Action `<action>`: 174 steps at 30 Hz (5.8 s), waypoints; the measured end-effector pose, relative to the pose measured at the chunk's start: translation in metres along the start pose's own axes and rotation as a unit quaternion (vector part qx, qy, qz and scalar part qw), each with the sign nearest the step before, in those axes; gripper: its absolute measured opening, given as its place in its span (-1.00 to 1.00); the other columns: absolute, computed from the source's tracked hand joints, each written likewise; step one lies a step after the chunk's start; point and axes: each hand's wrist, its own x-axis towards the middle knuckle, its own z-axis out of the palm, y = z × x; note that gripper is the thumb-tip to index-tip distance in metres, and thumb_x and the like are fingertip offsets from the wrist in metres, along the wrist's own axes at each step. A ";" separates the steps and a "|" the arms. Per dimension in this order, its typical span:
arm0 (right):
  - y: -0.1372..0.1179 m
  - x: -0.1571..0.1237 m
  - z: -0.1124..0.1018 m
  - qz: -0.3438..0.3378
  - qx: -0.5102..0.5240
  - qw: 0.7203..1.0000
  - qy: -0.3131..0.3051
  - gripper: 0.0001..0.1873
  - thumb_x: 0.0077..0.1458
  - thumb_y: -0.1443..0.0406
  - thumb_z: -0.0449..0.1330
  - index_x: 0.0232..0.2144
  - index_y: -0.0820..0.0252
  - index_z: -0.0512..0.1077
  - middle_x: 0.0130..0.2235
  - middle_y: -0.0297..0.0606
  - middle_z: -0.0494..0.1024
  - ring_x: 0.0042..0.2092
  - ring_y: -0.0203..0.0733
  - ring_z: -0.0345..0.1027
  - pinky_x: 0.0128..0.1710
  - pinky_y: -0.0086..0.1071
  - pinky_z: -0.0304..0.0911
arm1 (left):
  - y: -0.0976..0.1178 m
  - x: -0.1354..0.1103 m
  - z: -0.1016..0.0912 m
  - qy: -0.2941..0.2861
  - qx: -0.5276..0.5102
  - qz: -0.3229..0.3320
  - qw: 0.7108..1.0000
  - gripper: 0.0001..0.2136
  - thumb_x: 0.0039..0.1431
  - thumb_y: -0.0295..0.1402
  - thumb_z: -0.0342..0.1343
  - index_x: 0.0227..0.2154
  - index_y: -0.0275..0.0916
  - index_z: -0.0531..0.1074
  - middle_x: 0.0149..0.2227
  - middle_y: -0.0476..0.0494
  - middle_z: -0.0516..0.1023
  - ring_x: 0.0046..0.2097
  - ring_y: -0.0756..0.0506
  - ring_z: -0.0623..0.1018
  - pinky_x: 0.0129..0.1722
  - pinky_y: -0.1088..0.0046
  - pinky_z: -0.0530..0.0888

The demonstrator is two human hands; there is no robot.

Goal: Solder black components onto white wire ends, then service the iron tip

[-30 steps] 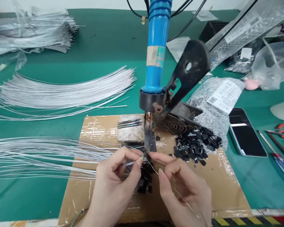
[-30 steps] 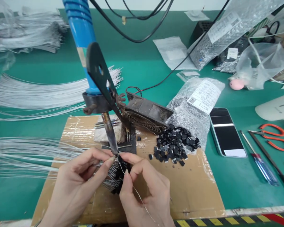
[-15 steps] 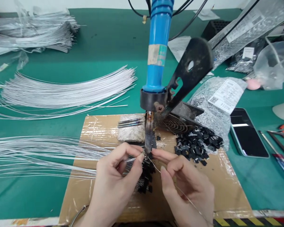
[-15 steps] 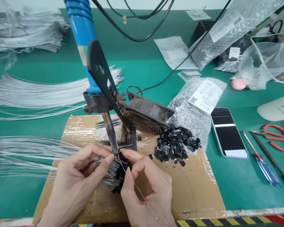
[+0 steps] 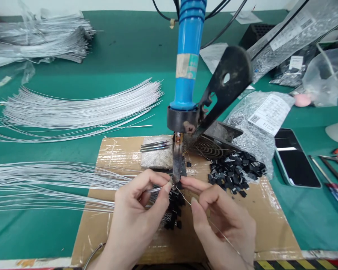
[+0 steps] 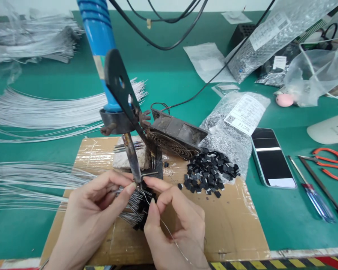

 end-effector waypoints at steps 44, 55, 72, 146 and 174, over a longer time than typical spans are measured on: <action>0.000 0.001 0.001 -0.007 -0.001 1.000 -0.001 -0.74 0.35 0.36 0.24 -0.42 0.08 0.39 0.04 -0.19 0.73 0.01 -0.11 0.69 0.05 -0.39 0.55 | -0.007 -0.002 -0.004 -0.021 0.001 -0.003 1.000 -0.87 0.32 -0.40 0.25 -0.39 -0.18 0.57 -0.30 -0.04 0.68 -0.30 -0.01 0.62 -0.39 0.62 0.45; 0.002 0.002 0.001 -0.024 -0.009 1.000 -0.007 -0.75 0.33 0.37 0.25 -0.42 0.06 0.40 0.05 -0.29 0.72 0.00 -0.16 0.69 0.10 -0.39 0.51 | -0.008 -0.003 -0.003 -0.017 -0.007 0.004 1.000 -0.88 0.30 -0.41 0.26 -0.38 -0.18 0.57 -0.28 -0.04 0.70 -0.35 0.01 0.60 -0.46 0.61 0.40; 0.003 0.000 0.001 -0.022 -0.013 1.000 -0.001 -0.74 0.34 0.36 0.26 -0.43 0.08 0.39 0.04 -0.27 0.73 -0.04 -0.20 0.70 0.02 -0.50 0.50 | -0.008 -0.003 -0.002 -0.016 0.003 0.013 1.000 -0.87 0.31 -0.41 0.24 -0.39 -0.18 0.58 -0.28 -0.05 0.70 -0.33 0.01 0.62 -0.45 0.63 0.41; 0.008 0.001 -0.002 -0.027 -0.006 1.000 -0.009 -0.79 0.31 0.35 0.32 -0.41 0.10 0.46 0.00 -0.14 0.73 0.02 -0.05 0.68 -0.03 -0.39 0.55 | -0.007 -0.003 0.000 -0.005 0.012 0.026 1.000 -0.87 0.29 -0.43 0.25 -0.41 -0.19 0.56 -0.27 -0.10 0.71 -0.31 -0.04 0.63 -0.46 0.59 0.43; 0.011 0.001 0.001 -0.053 -0.002 0.999 -0.007 -0.80 0.34 0.38 0.30 -0.36 0.06 0.45 0.01 -0.37 0.72 0.00 -0.26 0.67 0.02 -0.54 0.45 | -0.010 -0.003 0.001 -0.008 0.011 0.040 0.999 -0.86 0.29 -0.46 0.24 -0.41 -0.17 0.56 -0.28 -0.01 0.70 -0.34 0.03 0.62 -0.43 0.64 0.42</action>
